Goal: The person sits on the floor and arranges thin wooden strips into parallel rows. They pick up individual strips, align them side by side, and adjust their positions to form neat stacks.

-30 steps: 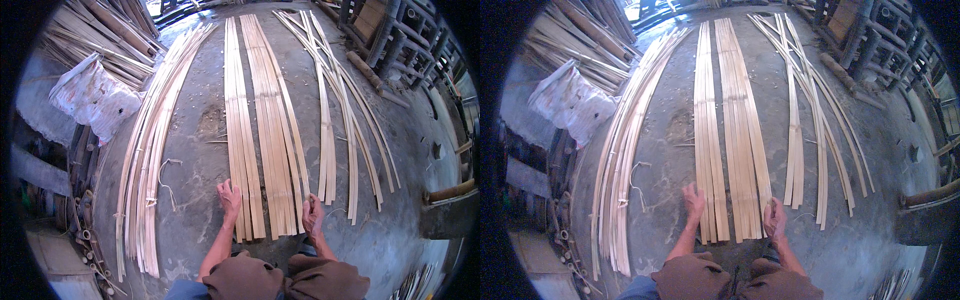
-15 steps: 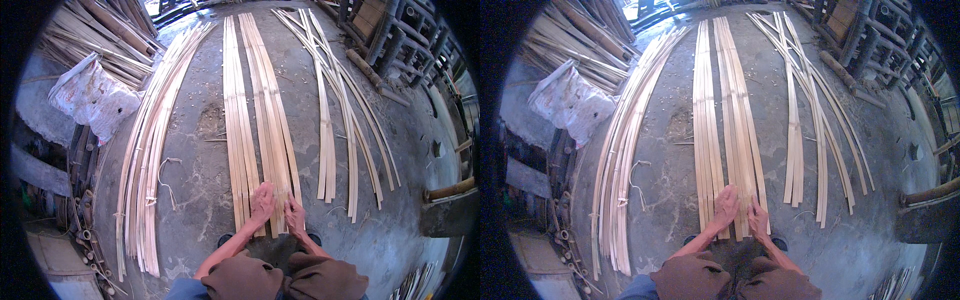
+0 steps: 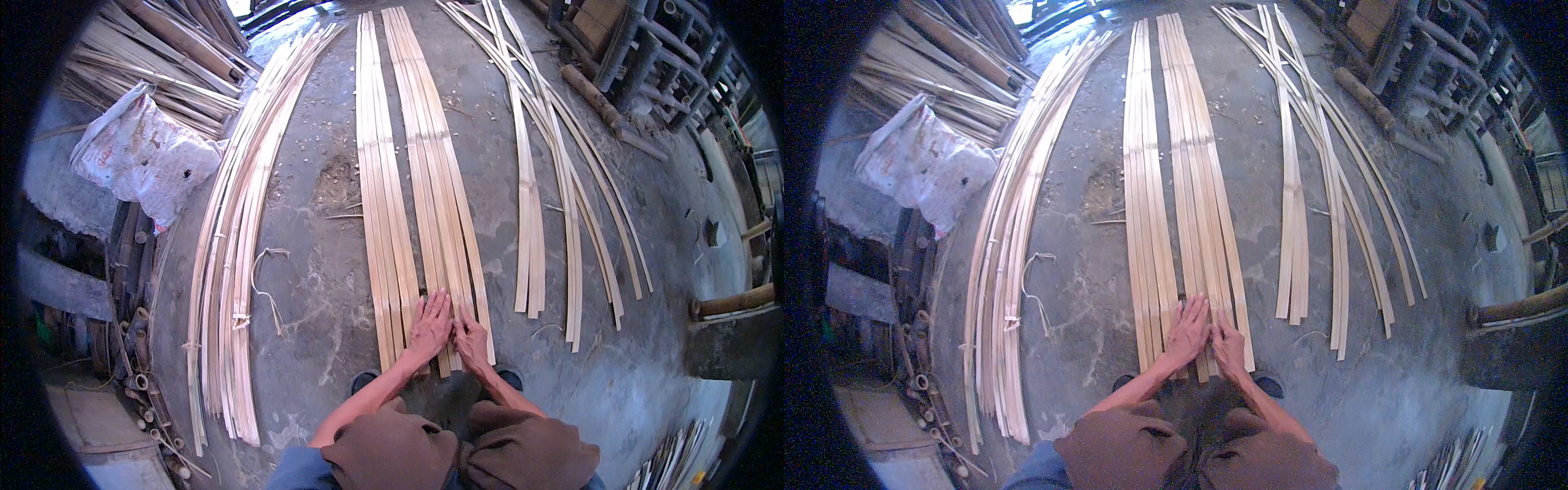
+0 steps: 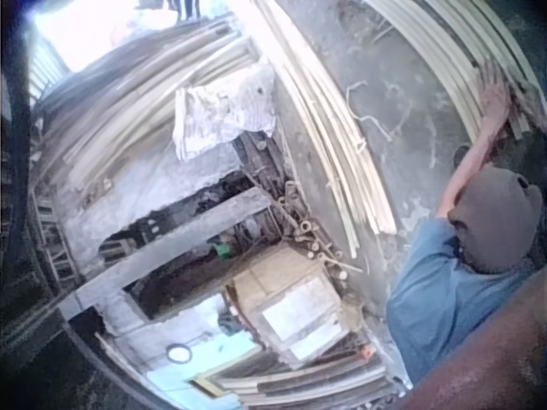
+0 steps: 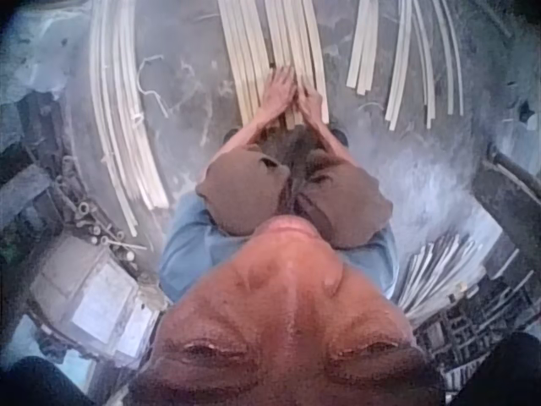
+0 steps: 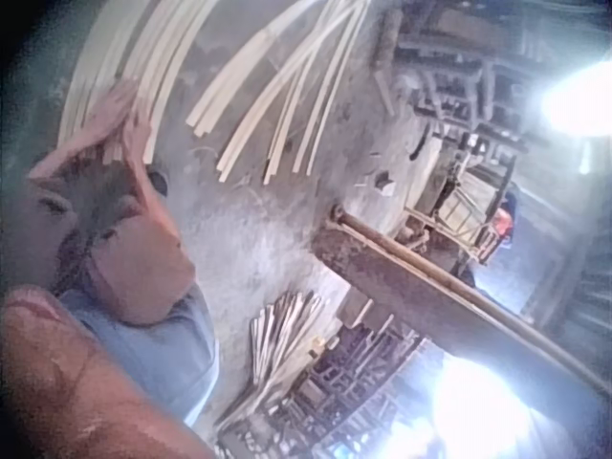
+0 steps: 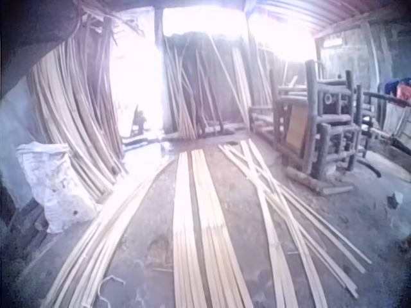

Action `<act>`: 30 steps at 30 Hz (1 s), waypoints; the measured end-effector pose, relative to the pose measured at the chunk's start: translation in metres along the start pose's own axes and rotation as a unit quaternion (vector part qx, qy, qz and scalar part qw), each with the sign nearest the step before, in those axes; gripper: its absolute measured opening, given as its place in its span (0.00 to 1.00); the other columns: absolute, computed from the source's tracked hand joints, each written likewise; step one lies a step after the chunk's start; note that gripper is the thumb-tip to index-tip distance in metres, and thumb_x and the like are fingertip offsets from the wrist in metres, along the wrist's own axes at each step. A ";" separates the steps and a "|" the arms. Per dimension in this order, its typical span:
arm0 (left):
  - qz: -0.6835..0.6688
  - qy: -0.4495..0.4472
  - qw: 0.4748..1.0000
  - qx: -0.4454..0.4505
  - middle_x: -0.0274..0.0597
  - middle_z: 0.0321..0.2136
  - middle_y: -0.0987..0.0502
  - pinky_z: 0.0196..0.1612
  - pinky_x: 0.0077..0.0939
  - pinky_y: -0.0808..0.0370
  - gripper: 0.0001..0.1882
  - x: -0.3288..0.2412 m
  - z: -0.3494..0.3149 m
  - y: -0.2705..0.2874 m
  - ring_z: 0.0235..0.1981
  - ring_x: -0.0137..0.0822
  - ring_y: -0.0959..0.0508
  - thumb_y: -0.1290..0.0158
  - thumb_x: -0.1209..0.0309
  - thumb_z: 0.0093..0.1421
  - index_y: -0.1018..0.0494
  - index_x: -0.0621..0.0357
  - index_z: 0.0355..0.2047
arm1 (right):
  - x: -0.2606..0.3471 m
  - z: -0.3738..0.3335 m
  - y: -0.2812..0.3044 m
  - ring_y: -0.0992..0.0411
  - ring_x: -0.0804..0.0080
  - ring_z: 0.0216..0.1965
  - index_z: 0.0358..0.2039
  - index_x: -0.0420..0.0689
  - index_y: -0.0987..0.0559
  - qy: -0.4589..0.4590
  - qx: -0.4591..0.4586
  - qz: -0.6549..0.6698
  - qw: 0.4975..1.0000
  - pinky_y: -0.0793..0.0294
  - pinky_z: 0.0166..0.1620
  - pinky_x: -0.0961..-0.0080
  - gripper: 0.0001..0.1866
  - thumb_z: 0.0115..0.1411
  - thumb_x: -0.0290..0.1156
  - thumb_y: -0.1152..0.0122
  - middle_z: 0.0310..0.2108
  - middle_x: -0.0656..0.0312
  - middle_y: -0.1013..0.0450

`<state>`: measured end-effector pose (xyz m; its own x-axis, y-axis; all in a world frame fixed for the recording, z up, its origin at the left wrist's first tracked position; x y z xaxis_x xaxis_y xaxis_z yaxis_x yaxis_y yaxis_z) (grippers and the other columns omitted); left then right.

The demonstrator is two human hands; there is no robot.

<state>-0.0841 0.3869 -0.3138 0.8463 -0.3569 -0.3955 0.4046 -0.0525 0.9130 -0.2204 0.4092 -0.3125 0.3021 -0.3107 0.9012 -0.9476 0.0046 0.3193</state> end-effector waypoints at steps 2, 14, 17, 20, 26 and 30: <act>0.001 -0.006 1.000 -0.007 0.51 0.69 0.43 0.73 0.45 0.56 0.30 0.001 -0.001 0.000 0.73 0.48 0.48 0.53 0.62 0.66 0.39 0.64 0.66 | 0.001 0.001 0.002 0.32 0.75 0.29 0.66 0.44 0.32 -0.022 0.014 -0.002 1.000 0.28 0.37 0.74 0.25 0.69 0.32 0.47 0.26 0.51 0.25; 0.015 -0.014 1.000 0.022 0.56 0.71 0.48 0.73 0.53 0.59 0.28 -0.002 -0.002 -0.005 0.73 0.54 0.50 0.52 0.64 0.65 0.36 0.45 0.66 | -0.004 -0.008 0.015 0.38 0.84 0.24 0.66 0.46 0.31 0.001 -0.032 0.009 0.999 0.34 0.27 0.82 0.24 0.70 0.31 0.46 0.23 0.71 0.32; -0.004 -0.013 1.000 0.004 0.56 0.71 0.48 0.72 0.53 0.59 0.27 0.000 -0.003 -0.008 0.73 0.54 0.50 0.51 0.64 0.65 0.36 0.44 0.66 | -0.005 -0.006 0.019 0.39 0.83 0.22 0.65 0.47 0.30 0.008 -0.041 -0.027 0.999 0.35 0.26 0.81 0.23 0.70 0.31 0.46 0.22 0.71 0.33; -0.004 -0.012 1.000 0.009 0.55 0.71 0.48 0.72 0.54 0.59 0.27 -0.003 -0.002 -0.004 0.73 0.54 0.50 0.52 0.66 0.65 0.36 0.43 0.66 | 0.004 -0.008 0.020 0.39 0.84 0.23 0.65 0.47 0.30 0.009 -0.058 -0.014 0.998 0.34 0.27 0.81 0.23 0.70 0.32 0.45 0.22 0.71 0.34; 0.024 -0.053 0.996 0.065 0.46 0.73 0.50 0.73 0.54 0.60 0.28 -0.009 0.003 0.009 0.73 0.50 0.50 0.54 0.69 0.65 0.37 0.48 0.66 | 0.021 -0.015 0.025 0.32 0.83 0.36 0.63 0.44 0.28 0.054 -0.099 0.042 0.993 0.27 0.40 0.77 0.23 0.68 0.32 0.43 0.32 0.47 0.22; 0.052 -0.102 0.991 0.061 0.42 0.72 0.47 0.73 0.55 0.60 0.27 -0.012 -0.002 0.002 0.73 0.47 0.49 0.53 0.65 0.66 0.37 0.51 0.66 | 0.010 -0.009 0.026 0.37 0.83 0.28 0.64 0.46 0.30 0.035 -0.082 -0.017 0.996 0.30 0.33 0.81 0.23 0.70 0.35 0.44 0.23 0.68 0.33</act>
<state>-0.0932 0.3927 -0.3075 0.7885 -0.5473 -0.2806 0.2624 -0.1133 0.9583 -0.2414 0.4151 -0.2925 0.3465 -0.2461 0.9052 -0.9087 0.1516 0.3890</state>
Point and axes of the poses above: each hand's wrist, its own z-axis towards the middle knuckle, its own y-axis out of the back of the hand, x = y × z, the point moved 1 cm from there along z, towards the middle knuckle
